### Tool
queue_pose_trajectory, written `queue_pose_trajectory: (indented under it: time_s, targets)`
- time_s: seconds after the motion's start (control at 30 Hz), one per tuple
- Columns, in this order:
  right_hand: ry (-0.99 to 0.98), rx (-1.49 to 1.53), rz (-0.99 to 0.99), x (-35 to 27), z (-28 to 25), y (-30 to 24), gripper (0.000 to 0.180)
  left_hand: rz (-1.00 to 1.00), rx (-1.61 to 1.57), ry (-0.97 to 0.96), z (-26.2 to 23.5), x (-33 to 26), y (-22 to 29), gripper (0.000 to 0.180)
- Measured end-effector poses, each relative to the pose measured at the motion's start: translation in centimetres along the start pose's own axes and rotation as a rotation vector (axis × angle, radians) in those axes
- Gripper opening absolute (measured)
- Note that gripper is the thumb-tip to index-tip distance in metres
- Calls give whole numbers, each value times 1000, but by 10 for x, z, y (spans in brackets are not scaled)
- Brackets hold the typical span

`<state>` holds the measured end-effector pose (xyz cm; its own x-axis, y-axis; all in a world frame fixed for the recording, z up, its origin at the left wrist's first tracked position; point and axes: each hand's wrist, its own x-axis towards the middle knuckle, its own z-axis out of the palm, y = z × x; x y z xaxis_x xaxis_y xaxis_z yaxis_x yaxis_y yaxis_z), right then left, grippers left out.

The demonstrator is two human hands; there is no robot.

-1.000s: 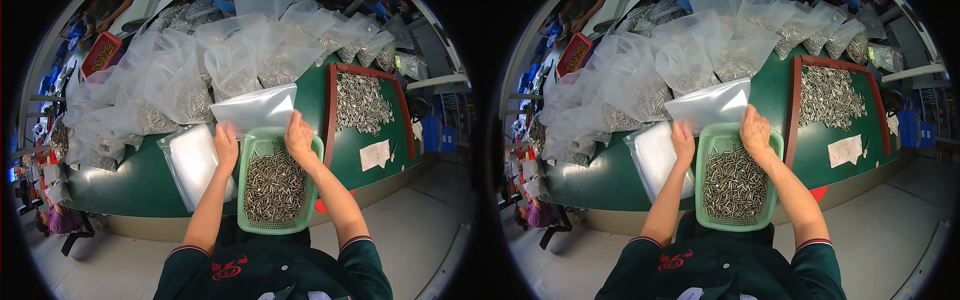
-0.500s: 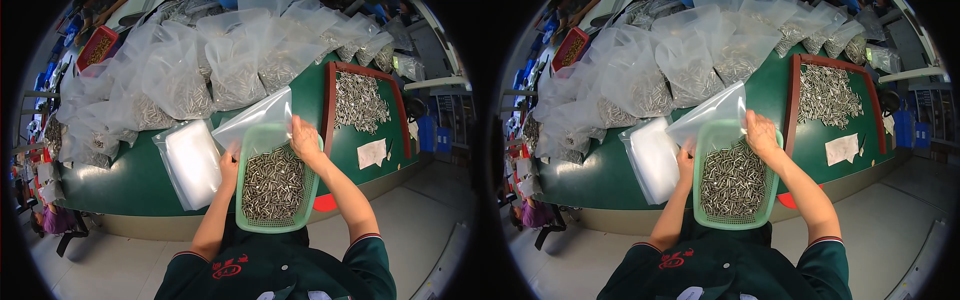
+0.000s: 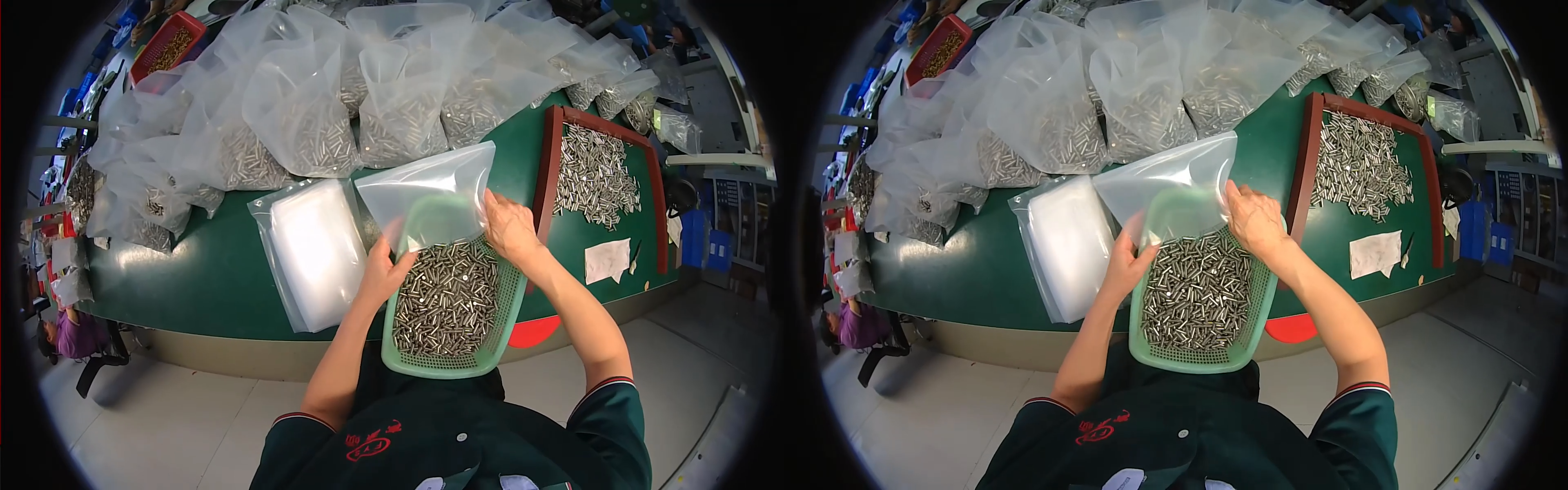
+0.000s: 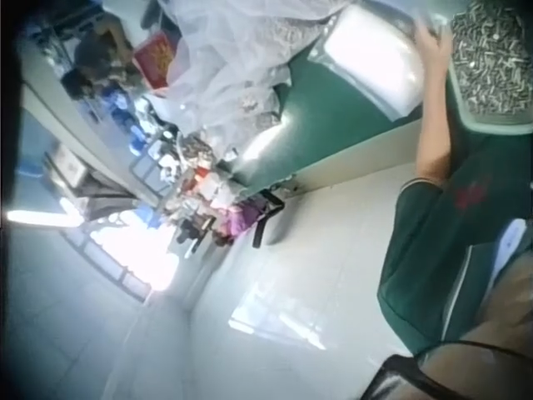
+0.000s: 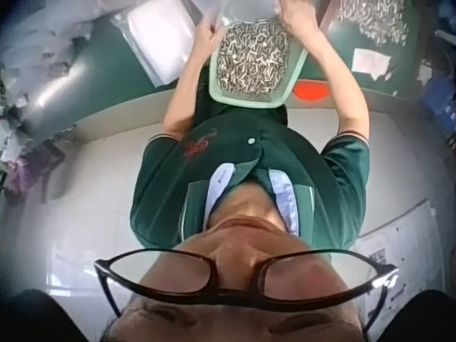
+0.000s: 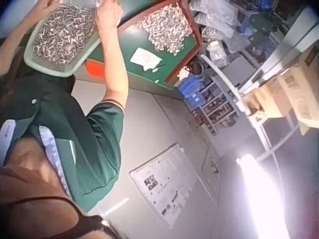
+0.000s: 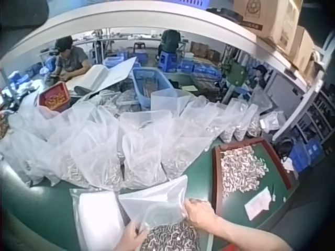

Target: Inspecting small metal pins and bagging hardware components at a factory workstation.

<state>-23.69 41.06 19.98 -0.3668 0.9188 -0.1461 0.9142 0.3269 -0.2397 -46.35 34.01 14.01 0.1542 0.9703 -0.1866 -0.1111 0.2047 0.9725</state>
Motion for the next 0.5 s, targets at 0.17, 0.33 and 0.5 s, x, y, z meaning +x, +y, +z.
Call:
queue_pose_trajectory:
  time_s: [0.17, 0.33, 0.5]
  targets:
    - [-184, -97, 47, -6, -9, -1, 35, -167, -160, -199, -10, -7, 3, 72]
    - [-171, -135, 14, -10, 6, 0, 28, -250, -470, -56, 13, -24, 0, 79]
    - [-263, -161, -15, -12, 29, -15, 33, -353, -869, 70, 25, -46, -22, 80]
